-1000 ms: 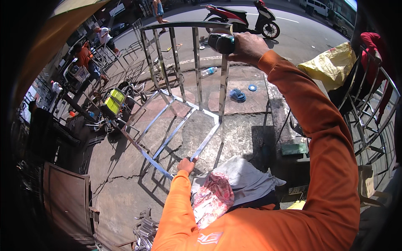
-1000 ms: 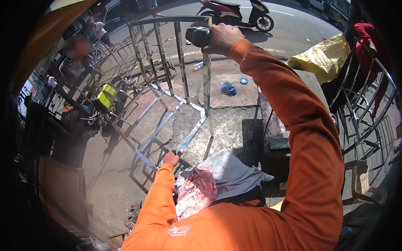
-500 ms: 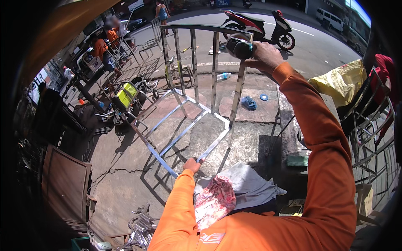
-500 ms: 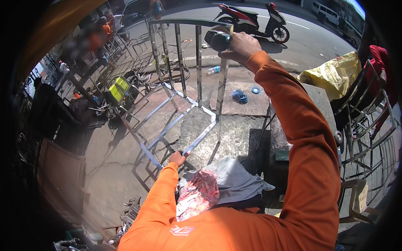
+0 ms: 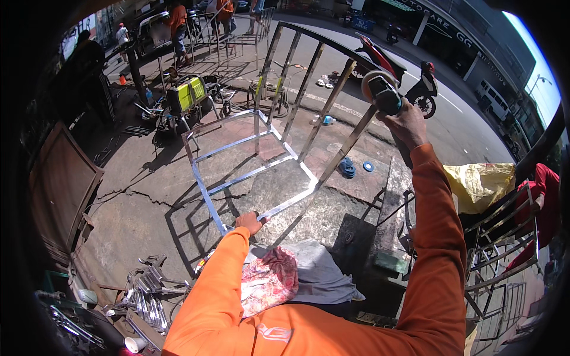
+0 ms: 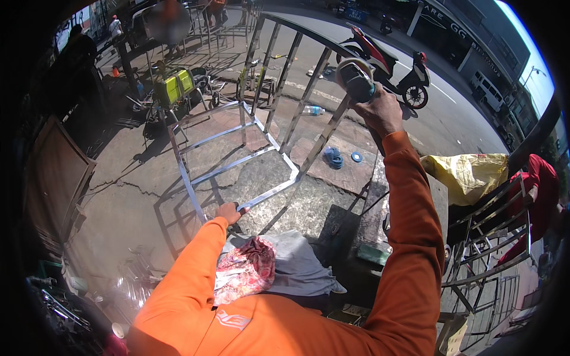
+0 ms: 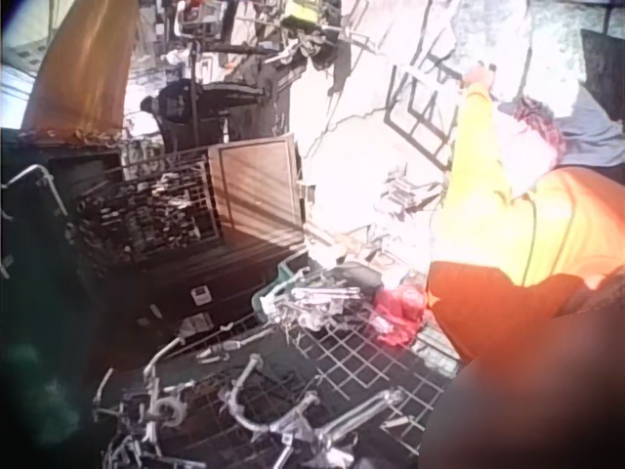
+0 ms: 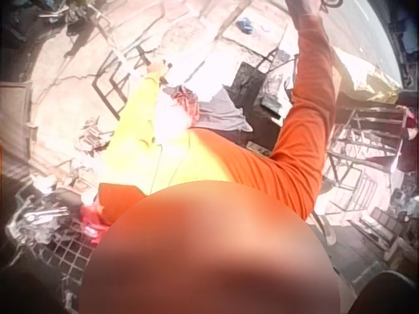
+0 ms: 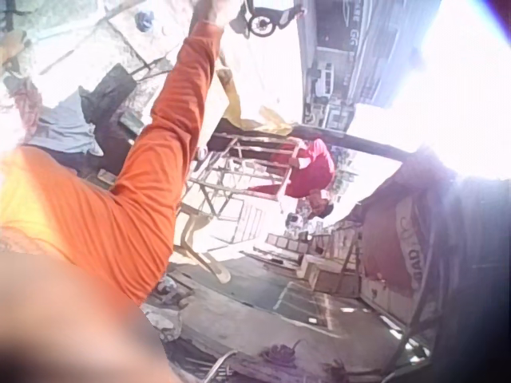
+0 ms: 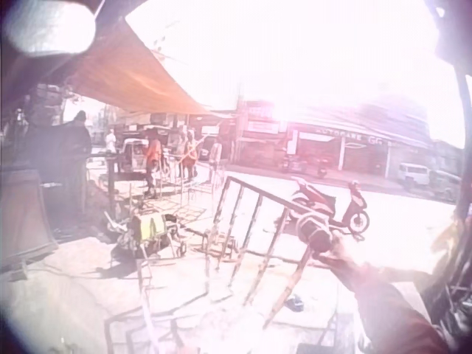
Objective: The person uses an angle grinder to smooth the edges and weld seams of a metal frame. The person holds the frame steady with one hand while operating the grinder with the other, moving along the joints and edges of the frame.
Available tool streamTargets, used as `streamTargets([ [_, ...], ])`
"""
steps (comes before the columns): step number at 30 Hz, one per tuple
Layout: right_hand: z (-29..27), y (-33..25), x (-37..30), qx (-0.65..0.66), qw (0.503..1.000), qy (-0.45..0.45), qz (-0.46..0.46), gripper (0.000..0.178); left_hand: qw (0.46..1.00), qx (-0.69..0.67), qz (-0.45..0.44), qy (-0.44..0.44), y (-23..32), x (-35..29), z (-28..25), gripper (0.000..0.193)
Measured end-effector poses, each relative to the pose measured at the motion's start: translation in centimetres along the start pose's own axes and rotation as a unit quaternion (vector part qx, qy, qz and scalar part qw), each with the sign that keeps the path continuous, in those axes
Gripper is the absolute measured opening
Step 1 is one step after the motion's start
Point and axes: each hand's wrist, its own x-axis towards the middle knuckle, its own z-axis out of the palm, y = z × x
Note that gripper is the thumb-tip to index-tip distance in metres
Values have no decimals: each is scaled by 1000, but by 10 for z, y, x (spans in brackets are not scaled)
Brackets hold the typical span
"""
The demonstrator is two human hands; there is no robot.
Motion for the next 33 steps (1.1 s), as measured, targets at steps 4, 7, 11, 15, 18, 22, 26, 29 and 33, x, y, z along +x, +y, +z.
streamTargets([
  [4, 33, 8, -27, 18, 999, 31, 8, 56, 1000, -22, 4, -1, 2, -4, -5, 71],
  [7, 69, 9, -56, -54, 998, -16, -9, 58, 1000, -21, -7, 6, 4, -4, -6, 71],
  [11, 132, 12, -102, 1, 994, -112, 5, 62, 1000, -15, 2, -15, 4, -6, -10, 65],
  [15, 208, 21, -152, 68, 981, -175, 44, 67, 1000, 4, 7, -20, 9, -9, -15, 64],
  [18, 269, 32, -181, 176, 951, -244, 75, 68, 1000, 4, -7, -27, 13, -9, -14, 63],
  [22, 336, 27, -212, 523, 738, -272, 329, 52, 1000, 6, -6, -28, 13, -6, -11, 60],
  [26, 330, 26, -234, 552, 694, -284, 365, 43, 1000, -13, 14, -14, 8, -8, -11, 61],
  [29, 310, 20, -249, 572, 666, -307, 367, 42, 949, 34, 102, 297, 23, -26, 8, 46],
  [33, 321, 15, -249, 589, 659, -272, 380, 41, 913, -386, 40, 127, 85, -57, 67, 34],
])
